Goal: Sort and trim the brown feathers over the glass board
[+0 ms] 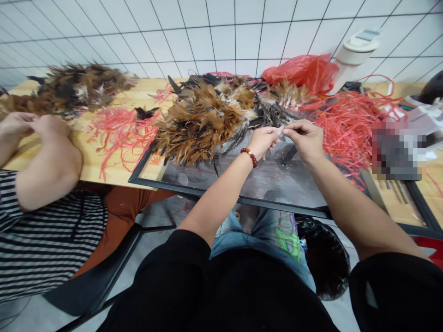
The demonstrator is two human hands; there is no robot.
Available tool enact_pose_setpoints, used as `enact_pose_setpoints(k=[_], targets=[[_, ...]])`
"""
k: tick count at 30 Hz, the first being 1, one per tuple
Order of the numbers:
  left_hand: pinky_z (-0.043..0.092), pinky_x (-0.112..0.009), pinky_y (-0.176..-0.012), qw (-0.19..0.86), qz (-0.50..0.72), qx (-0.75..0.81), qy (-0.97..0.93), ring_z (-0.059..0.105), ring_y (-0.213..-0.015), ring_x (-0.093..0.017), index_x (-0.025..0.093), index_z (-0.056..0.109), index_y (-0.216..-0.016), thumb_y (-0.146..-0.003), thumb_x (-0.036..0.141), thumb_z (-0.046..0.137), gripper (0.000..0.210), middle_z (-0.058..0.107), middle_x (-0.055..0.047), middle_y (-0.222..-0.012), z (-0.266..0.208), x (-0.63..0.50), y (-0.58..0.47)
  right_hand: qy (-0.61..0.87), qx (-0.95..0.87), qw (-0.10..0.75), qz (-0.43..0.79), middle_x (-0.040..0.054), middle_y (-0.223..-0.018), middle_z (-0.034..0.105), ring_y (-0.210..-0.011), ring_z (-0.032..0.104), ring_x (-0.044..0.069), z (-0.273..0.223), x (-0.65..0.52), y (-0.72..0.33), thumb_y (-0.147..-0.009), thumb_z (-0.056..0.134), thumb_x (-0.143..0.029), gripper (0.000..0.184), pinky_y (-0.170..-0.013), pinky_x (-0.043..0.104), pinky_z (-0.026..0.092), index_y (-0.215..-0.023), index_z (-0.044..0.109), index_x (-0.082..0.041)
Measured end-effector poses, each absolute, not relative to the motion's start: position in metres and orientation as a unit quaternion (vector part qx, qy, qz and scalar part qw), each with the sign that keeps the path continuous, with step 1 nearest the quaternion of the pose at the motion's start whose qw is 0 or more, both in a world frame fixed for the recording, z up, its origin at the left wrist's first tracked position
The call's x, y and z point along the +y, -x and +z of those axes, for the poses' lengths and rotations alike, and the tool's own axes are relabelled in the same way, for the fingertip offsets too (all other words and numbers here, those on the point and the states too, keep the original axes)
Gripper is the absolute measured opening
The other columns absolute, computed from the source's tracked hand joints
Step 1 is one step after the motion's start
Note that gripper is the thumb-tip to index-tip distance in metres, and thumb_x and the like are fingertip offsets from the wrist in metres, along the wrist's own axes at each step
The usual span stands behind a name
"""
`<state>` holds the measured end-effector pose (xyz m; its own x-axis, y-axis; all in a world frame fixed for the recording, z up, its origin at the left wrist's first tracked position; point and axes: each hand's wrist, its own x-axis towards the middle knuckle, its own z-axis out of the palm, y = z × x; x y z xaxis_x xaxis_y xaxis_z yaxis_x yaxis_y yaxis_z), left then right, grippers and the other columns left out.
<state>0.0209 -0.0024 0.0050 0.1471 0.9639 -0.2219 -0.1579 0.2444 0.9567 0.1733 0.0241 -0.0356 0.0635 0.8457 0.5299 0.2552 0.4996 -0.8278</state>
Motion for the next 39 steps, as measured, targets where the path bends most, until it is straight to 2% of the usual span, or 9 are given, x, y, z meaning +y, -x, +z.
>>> enact_pose_setpoints(k=[3, 6, 12, 17, 20, 26, 30, 36, 39], targets=[[0.026, -0.015, -0.045, 0.62, 0.443, 0.473, -0.442, 0.037, -0.043, 0.0, 0.014, 0.062, -0.069, -0.092, 0.019, 0.063, 0.023, 0.049, 0.006, -0.052, 0.006, -0.002, -0.02, 0.43, -0.611, 0.604, 0.277, 0.0011, -0.079, 0.07, -0.072, 0.064, 0.018, -0.039, 0.029, -0.176, -0.07, 0.085, -0.039, 0.022, -0.071, 0.037, 0.055, -0.08, 0.072, -0.025], [0.024, -0.016, -0.044, 0.633, 0.436, 0.461, -0.444, 0.035, -0.042, 0.0, 0.013, 0.063, -0.071, -0.094, 0.018, 0.06, 0.023, 0.046, 0.006, -0.052, 0.007, -0.002, -0.018, 0.426, -0.59, 0.617, 0.301, 0.0022, -0.084, 0.071, -0.075, 0.065, 0.017, -0.041, 0.034, -0.18, -0.073, 0.082, -0.043, 0.025, -0.071, 0.036, 0.055, -0.086, 0.073, -0.025], [0.024, -0.015, -0.044, 0.649, 0.421, 0.444, -0.451, 0.034, -0.042, -0.001, 0.014, 0.059, -0.07, -0.094, 0.014, 0.054, 0.025, 0.045, 0.006, -0.052, 0.007, -0.003, -0.017, 0.388, -0.611, 0.571, 0.388, 0.001, -0.083, 0.071, -0.071, 0.063, 0.015, -0.036, 0.029, -0.177, -0.072, 0.082, -0.052, 0.038, -0.069, 0.033, 0.053, -0.099, 0.075, -0.026], [0.025, -0.015, -0.044, 0.656, 0.396, 0.441, -0.467, 0.035, -0.042, -0.001, 0.014, 0.06, -0.07, -0.094, 0.013, 0.052, 0.025, 0.045, 0.006, -0.053, 0.008, -0.004, -0.017, 0.379, -0.635, 0.552, 0.386, 0.0, -0.072, 0.066, -0.068, 0.06, 0.015, -0.03, 0.021, -0.172, -0.074, 0.081, -0.053, 0.032, -0.067, 0.032, 0.051, -0.08, 0.072, -0.023], [0.024, -0.015, -0.044, 0.654, 0.389, 0.44, -0.477, 0.035, -0.042, -0.001, 0.014, 0.06, -0.071, -0.094, 0.013, 0.054, 0.023, 0.045, 0.006, -0.054, 0.007, -0.004, -0.018, 0.382, -0.635, 0.557, 0.374, -0.0008, -0.066, 0.062, -0.063, 0.056, 0.013, -0.03, 0.021, -0.172, -0.074, 0.081, -0.055, 0.036, -0.064, 0.03, 0.048, -0.071, 0.067, -0.022], [0.023, -0.017, -0.043, 0.638, 0.397, 0.444, -0.488, 0.034, -0.042, -0.001, 0.016, 0.055, -0.07, -0.096, 0.028, 0.059, 0.029, 0.044, 0.006, -0.055, 0.002, -0.004, -0.022, 0.39, -0.63, 0.563, 0.366, -0.0014, -0.065, 0.06, -0.062, 0.053, 0.012, -0.033, 0.024, -0.175, -0.073, 0.08, -0.058, 0.04, -0.064, 0.029, 0.045, -0.071, 0.065, -0.021], [0.022, -0.016, -0.045, 0.619, 0.395, 0.447, -0.512, 0.032, -0.043, -0.001, 0.015, 0.058, -0.072, -0.096, 0.023, 0.058, 0.026, 0.04, 0.007, -0.054, -0.001, -0.004, -0.023, 0.392, -0.63, 0.556, 0.375, -0.001, -0.064, 0.058, -0.061, 0.053, 0.012, -0.033, 0.022, -0.172, -0.075, 0.078, -0.06, 0.042, -0.062, 0.03, 0.044, -0.071, 0.063, -0.021], [0.039, -0.017, -0.053, 0.654, 0.393, 0.427, -0.486, 0.054, -0.054, -0.002, 0.015, 0.055, -0.086, -0.095, 0.019, 0.056, 0.01, 0.062, 0.003, -0.073, 0.003, -0.005, -0.024, 0.394, -0.632, 0.551, 0.377, -0.0012, -0.064, 0.057, -0.059, 0.052, 0.013, -0.031, 0.018, -0.172, -0.077, 0.076, -0.06, 0.041, -0.06, 0.03, 0.044, -0.071, 0.061, -0.023], [0.034, -0.018, -0.05, 0.676, 0.381, 0.409, -0.481, 0.048, -0.05, -0.002, 0.016, 0.055, -0.088, -0.094, 0.02, 0.058, 0.008, 0.059, 0.004, -0.069, 0.004, -0.007, -0.023, 0.4, -0.646, 0.551, 0.345, -0.0007, -0.068, 0.059, -0.063, 0.054, 0.013, -0.033, 0.021, -0.175, -0.079, 0.076, -0.057, 0.037, -0.063, 0.031, 0.045, -0.072, 0.063, -0.022]])
